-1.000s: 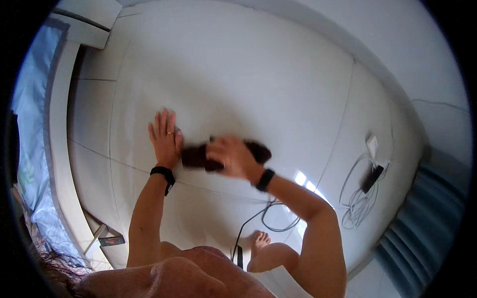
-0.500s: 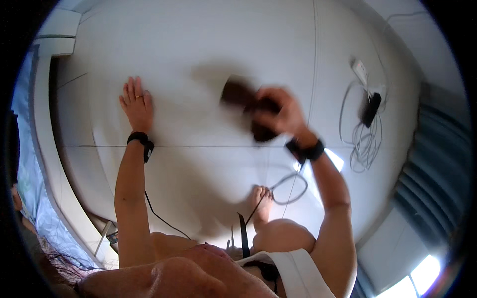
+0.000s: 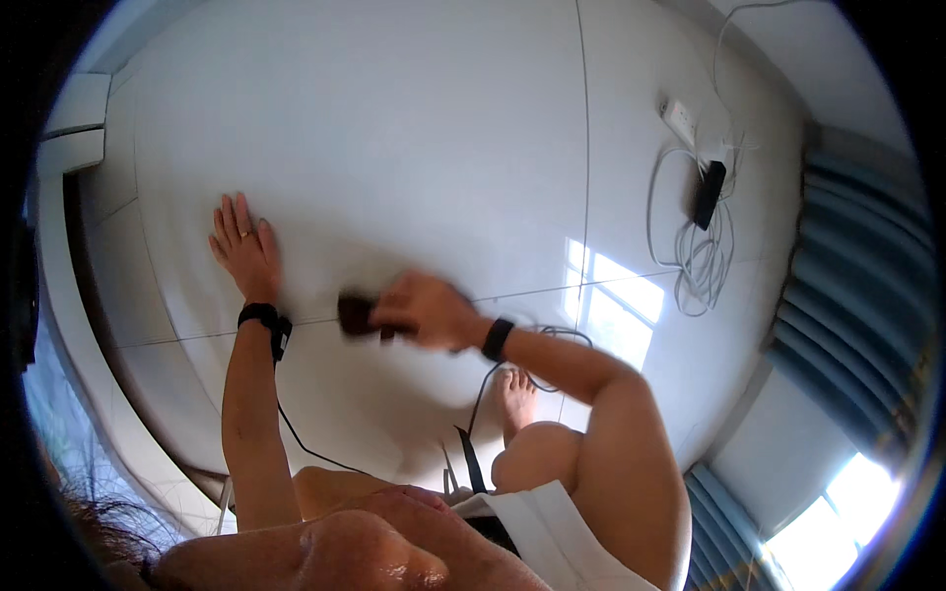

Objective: The person wipes the floor by hand with a cloth, moving a power strip and a cable to reach the surface underneath.

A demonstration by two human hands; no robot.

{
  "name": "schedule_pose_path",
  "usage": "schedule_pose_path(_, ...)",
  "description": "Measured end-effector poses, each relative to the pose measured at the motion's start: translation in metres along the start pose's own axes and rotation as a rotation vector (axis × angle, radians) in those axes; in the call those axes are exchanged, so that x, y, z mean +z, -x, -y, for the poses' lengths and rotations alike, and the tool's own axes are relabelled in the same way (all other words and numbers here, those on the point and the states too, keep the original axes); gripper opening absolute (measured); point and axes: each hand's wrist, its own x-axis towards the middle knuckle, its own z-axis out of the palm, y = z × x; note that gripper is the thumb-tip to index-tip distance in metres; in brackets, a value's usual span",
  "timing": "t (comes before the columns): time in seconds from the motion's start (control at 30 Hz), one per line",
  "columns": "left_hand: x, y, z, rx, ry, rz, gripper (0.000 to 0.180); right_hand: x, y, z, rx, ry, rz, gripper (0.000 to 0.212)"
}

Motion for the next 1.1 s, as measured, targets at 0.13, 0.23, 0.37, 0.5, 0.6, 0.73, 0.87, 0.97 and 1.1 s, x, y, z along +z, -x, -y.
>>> schedule_pose_path(0.13,-0.010,-0.002,0.005,-0.026,0.008,-0.002,0.056,0.025,-0.014,0.045,-0.027,-0.363,0.244,0.042)
schedule_pose_path(0.23,-0.012,0.002,0.009,-0.032,-0.035,0.044,0.058,-0.042,-0.048,0.019,0.016,-0.490,-0.006,0.047)
schedule_pose_path(0.37,-0.019,-0.002,-0.005,-0.036,-0.029,0.049,0.056,-0.181,-0.107,-0.064,0.269,-0.025,-0.578,0.047)
schedule_pose_path(0.5,-0.023,-0.002,-0.009,-0.047,0.028,0.101,0.057,-0.240,-0.182,-0.147,0.407,0.732,-0.703,0.058)
schedule_pose_path(0.6,-0.025,-0.002,-0.008,-0.068,0.037,0.136,0.057,-0.240,-0.251,-0.148,0.522,0.900,-0.689,0.079)
schedule_pose_path(0.73,-0.026,-0.004,-0.009,-0.081,0.078,0.139,0.058,-0.242,-0.316,-0.141,0.431,1.021,-0.641,0.062)
schedule_pose_path(0.87,-0.025,-0.006,-0.009,-0.093,0.086,0.148,0.058,-0.239,-0.332,-0.138,0.318,1.031,-0.596,0.045)
schedule_pose_path(0.97,-0.026,-0.004,-0.005,-0.095,0.061,0.145,0.058,-0.216,-0.329,-0.116,0.082,0.942,-0.489,0.042)
schedule_pose_path(1.1,-0.026,-0.003,-0.002,-0.088,0.062,0.146,0.056,-0.210,-0.314,-0.109,-0.108,0.875,-0.349,0.046)
